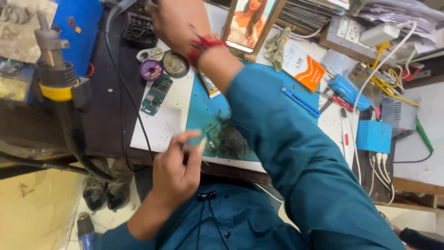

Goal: The person uses a soldering iron and tweezers to work on a small circuit board placed on a blue mat. They repeatedly apply heat to specific points on the board while holding it steady with tweezers.

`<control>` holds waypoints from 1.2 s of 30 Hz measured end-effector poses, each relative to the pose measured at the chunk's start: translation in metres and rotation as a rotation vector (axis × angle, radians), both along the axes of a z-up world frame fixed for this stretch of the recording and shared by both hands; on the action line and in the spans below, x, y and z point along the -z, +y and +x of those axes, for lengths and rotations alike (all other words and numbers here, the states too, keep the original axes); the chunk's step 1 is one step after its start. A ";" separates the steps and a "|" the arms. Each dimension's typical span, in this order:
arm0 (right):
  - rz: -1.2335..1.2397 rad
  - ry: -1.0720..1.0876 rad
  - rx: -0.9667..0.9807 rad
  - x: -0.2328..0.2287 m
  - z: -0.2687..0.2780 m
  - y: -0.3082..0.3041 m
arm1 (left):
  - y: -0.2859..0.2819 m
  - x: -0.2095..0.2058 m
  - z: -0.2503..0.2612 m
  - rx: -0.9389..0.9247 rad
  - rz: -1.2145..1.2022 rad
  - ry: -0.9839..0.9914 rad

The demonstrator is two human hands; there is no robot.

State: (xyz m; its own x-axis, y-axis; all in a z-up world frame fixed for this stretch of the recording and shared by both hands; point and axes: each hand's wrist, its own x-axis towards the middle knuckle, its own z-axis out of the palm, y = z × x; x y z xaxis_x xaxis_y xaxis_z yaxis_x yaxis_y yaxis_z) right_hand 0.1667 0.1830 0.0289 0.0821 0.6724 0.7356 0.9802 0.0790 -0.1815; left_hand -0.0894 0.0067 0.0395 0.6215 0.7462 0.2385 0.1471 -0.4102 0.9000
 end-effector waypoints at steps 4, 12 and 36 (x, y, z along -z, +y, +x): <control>-0.014 0.841 -0.229 -0.045 0.011 -0.083 | 0.035 -0.012 0.041 -0.006 0.232 0.292; -0.026 1.146 -1.042 -0.137 -0.010 -0.204 | 0.059 -0.002 0.072 -0.025 0.464 0.418; 0.099 1.313 -0.133 -0.042 -0.041 -0.275 | -0.022 0.038 -0.011 0.161 0.195 -0.076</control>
State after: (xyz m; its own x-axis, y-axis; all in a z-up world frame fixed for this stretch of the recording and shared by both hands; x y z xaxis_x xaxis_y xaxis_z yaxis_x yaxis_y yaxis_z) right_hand 0.1255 -0.0916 0.0707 0.7041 0.6794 0.2066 0.0649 0.2281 -0.9715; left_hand -0.1000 -0.0148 0.0017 0.7034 0.5740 0.4191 0.0005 -0.5901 0.8074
